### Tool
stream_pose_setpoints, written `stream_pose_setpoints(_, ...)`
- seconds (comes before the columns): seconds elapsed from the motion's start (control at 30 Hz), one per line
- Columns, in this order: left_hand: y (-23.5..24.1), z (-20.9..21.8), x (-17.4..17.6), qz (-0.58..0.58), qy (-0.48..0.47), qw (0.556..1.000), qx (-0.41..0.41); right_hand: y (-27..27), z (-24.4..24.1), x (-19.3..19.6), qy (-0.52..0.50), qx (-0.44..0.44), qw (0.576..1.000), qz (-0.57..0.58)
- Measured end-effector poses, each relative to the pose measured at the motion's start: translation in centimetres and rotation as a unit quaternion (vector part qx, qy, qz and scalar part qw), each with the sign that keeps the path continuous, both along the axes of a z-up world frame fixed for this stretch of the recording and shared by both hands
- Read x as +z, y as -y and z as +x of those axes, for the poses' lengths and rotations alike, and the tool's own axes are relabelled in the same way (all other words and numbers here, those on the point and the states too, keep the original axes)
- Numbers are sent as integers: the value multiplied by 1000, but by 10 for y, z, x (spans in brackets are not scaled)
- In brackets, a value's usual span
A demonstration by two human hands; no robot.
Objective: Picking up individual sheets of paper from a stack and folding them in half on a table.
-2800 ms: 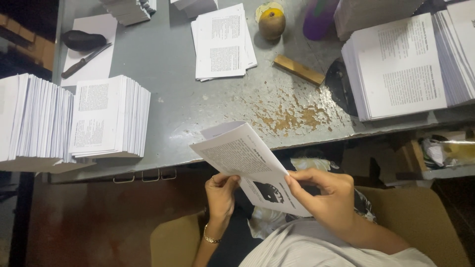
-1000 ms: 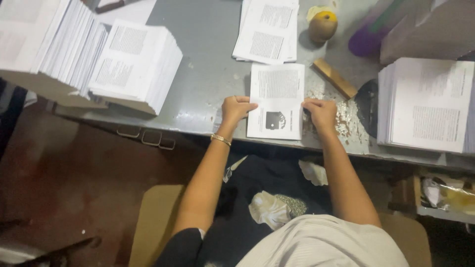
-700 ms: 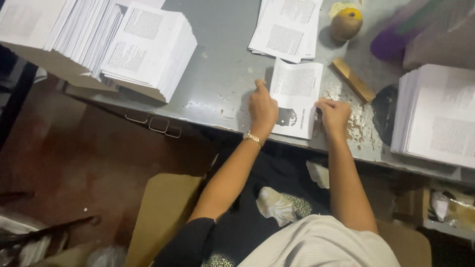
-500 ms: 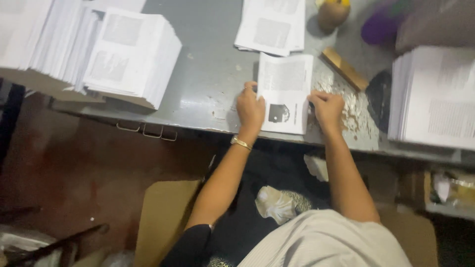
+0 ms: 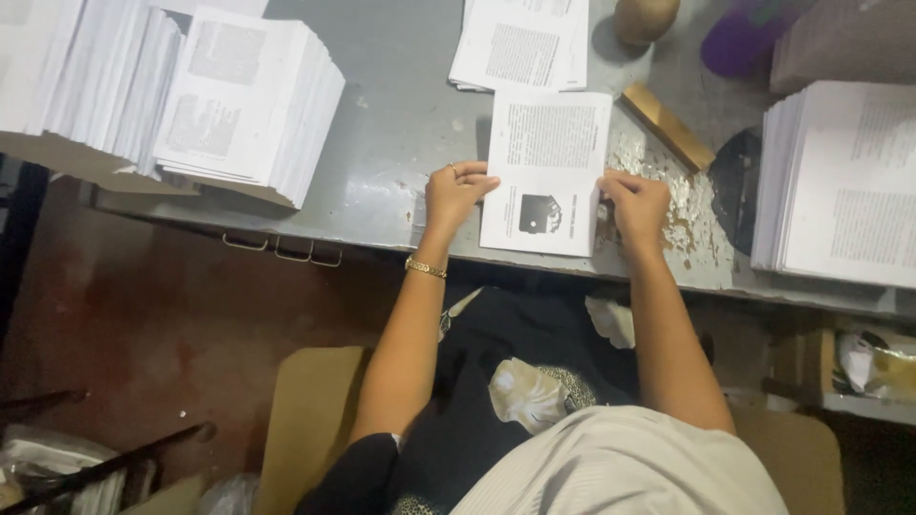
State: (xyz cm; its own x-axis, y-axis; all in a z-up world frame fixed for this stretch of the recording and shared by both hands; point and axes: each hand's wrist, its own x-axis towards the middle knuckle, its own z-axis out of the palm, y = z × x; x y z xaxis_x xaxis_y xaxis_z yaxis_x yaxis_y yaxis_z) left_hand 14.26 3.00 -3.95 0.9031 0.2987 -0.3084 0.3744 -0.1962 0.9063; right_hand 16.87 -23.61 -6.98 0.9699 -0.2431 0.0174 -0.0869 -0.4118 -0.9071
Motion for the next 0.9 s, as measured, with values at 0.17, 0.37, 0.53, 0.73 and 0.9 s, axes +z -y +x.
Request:
stream_pose_setpoints(0.17, 7, -1, 3, -30, 2, 999, 12, 4, -1, 3, -18, -32, 999, 32)
stream_pose_setpoints(0.37, 10, 0, 21, 38, -21, 999, 11, 0, -3, 3, -65, -57, 995, -41)
stream_pose_setpoints(0.53, 19, 23, -9, 147, 0, 989, 28, -6, -5, -2, -10, -60, 995, -75)
stream_pose_setpoints(0.73, 52, 5, 26, 301, 37, 953, 15, -10, -12, 6, -11, -51, 994, -97)
stream_pose_setpoints(0.9, 78, -4, -20, 474, 137, 863, 109, -9, -9, 6, -10, -56, 993, -102)
